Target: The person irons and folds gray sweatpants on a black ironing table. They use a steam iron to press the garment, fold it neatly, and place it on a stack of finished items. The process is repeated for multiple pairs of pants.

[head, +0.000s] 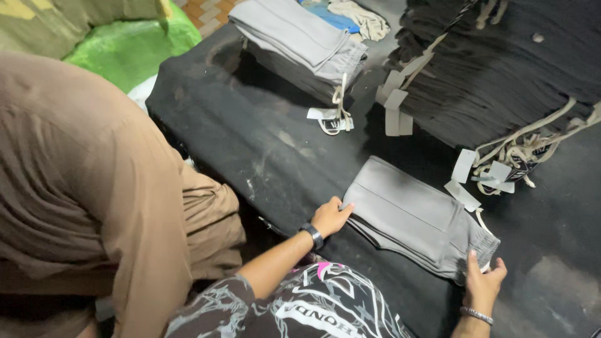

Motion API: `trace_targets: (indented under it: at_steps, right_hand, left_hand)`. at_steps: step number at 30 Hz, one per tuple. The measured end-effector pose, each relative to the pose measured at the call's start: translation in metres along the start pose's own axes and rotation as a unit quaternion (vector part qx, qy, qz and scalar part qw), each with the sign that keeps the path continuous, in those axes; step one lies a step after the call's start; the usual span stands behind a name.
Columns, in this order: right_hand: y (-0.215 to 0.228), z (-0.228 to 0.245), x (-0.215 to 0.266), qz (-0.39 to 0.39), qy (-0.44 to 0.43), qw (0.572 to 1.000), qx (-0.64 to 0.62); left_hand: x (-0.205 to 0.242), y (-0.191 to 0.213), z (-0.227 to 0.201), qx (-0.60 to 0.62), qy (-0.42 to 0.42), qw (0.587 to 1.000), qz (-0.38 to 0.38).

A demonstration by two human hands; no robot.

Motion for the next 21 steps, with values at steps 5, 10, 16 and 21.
trace_targets:
  at_steps: [5, 10, 16, 21]
  right_hand:
    - [-0.011, 0.027, -0.002, 0.039, 0.077, 0.996, -0.010]
    - [-0.020, 0.046, 0.002, 0.110, 0.155, 0.979, -0.079]
    - [-0.025, 0.038, -0.004, 0.172, 0.051, 0.960, -0.213]
    - [-0.060, 0.026, 0.012, 0.237, 0.017, 0.960, -0.149]
  left_hand:
    - [-0.013, -0.009, -0.001, -0.090, -0.050, 0.995, 0.019]
    - [-0.022, -0.017, -0.003, 0.084, -0.089, 0.992, -0.017]
    - [-0.046, -0.021, -0.017, 0.207, -0.160, 0.963, 0.060]
    - [-0.078, 0.032, -0.028, 0.129, -0.160, 0.978, 0.017]
Point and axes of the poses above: each hand's wrist, its own x-axis away from the middle knuckle, its own y-axis out of the back of the hand, z = x × y, the point moved 8 cm from there along -x, towards the middle knuckle, and after that the axes turned 10 degrees about y, right-handed, at the moved point
